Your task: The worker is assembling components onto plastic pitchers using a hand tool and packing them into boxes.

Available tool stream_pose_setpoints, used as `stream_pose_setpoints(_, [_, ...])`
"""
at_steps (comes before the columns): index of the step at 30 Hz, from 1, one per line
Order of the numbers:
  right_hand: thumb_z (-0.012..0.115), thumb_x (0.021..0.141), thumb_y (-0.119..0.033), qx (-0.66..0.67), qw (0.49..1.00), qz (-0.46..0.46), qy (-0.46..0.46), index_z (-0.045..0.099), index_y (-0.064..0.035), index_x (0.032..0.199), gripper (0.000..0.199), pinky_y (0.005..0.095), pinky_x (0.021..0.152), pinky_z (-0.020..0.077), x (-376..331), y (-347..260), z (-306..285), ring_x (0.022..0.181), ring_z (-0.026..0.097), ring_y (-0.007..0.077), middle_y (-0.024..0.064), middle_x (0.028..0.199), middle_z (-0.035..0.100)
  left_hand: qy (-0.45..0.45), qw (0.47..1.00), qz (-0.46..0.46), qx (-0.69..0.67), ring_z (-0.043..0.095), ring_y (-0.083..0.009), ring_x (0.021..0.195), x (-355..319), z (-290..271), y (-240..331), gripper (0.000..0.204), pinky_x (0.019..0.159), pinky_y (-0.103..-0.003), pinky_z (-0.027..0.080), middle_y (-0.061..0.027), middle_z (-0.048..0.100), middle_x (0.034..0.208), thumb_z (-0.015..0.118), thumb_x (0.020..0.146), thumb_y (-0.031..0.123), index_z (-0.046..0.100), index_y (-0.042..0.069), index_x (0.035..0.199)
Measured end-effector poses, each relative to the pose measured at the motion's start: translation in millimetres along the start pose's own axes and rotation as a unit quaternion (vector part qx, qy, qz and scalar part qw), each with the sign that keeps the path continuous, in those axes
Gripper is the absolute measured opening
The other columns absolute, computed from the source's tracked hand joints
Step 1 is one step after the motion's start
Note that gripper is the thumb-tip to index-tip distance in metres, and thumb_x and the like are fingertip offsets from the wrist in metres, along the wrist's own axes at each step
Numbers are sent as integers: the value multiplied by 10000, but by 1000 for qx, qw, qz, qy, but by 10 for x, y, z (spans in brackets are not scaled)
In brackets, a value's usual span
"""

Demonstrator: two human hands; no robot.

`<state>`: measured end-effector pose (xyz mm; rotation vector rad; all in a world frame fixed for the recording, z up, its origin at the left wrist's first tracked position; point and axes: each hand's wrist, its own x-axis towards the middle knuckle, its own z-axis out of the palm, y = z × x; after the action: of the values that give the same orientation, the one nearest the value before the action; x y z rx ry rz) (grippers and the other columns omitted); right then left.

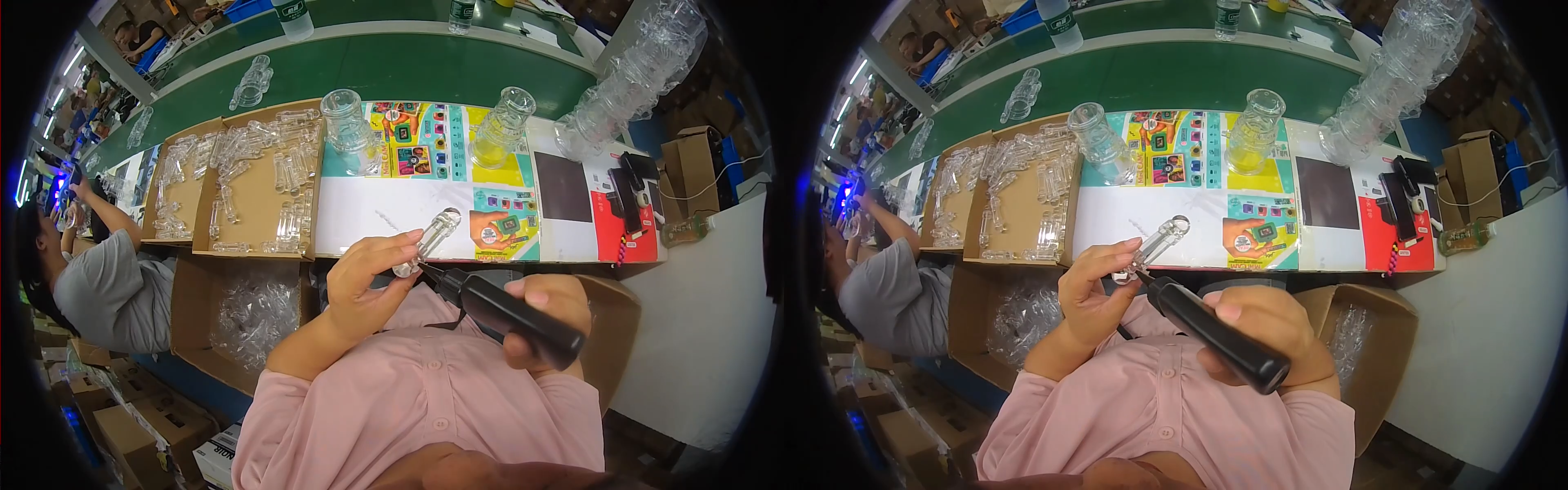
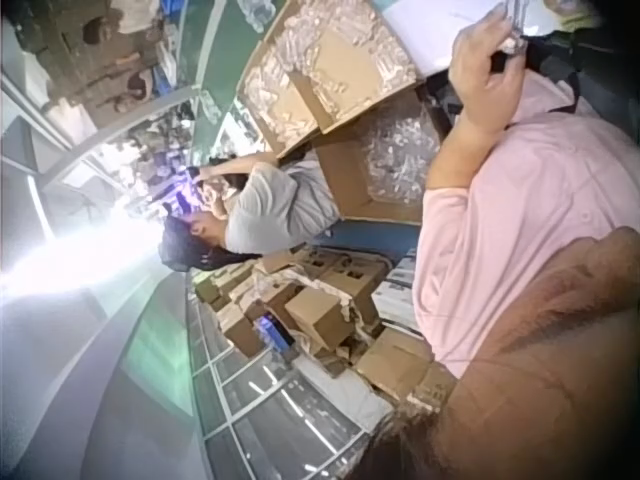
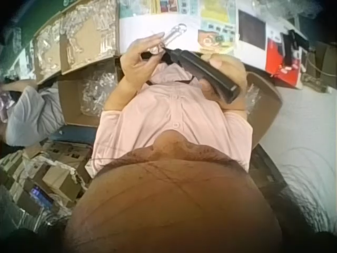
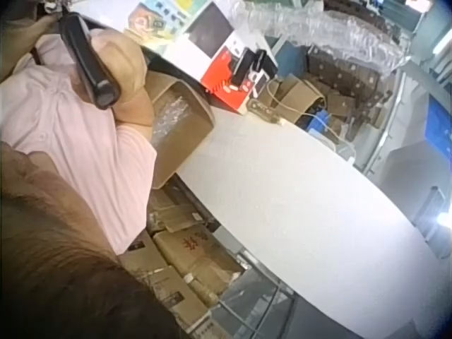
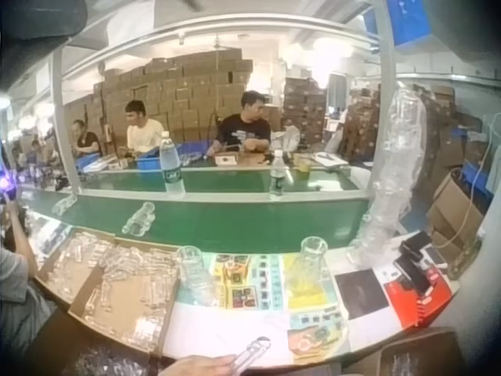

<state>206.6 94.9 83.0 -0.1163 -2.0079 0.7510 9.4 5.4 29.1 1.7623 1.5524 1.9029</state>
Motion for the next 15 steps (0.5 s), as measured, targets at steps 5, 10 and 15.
stream_pose_setpoints(5, [686,767,-302,-36,989,-141,-14,441,23,1063,503,293,555,504,-15,87,44,650,559,217,182,889,543,-13,999,18,30,615,-246,847,23,-22,10,423,719,-294,479,-147,638,1000,684,570,-118,594,12,963])
stream_pose_setpoints(10, [693,762,-286,-23,989,-144,-14,436,16,1067,500,294,553,498,-22,63,54,649,556,222,188,916,536,-26,998,-38,-41,599,-232,941,7,-21,12,394,795,-299,473,-142,620,1036,666,644,-109,583,7,1011])
stream_pose_setpoints(15, [691,764,-281,6,989,-149,-3,433,7,1066,491,298,546,493,-35,85,85,639,554,227,182,931,533,-43,933,-207,-291,571,-213,1008,-88,-33,54,426,870,-317,447,-176,581,1092,627,755,-55,455,19,1138])
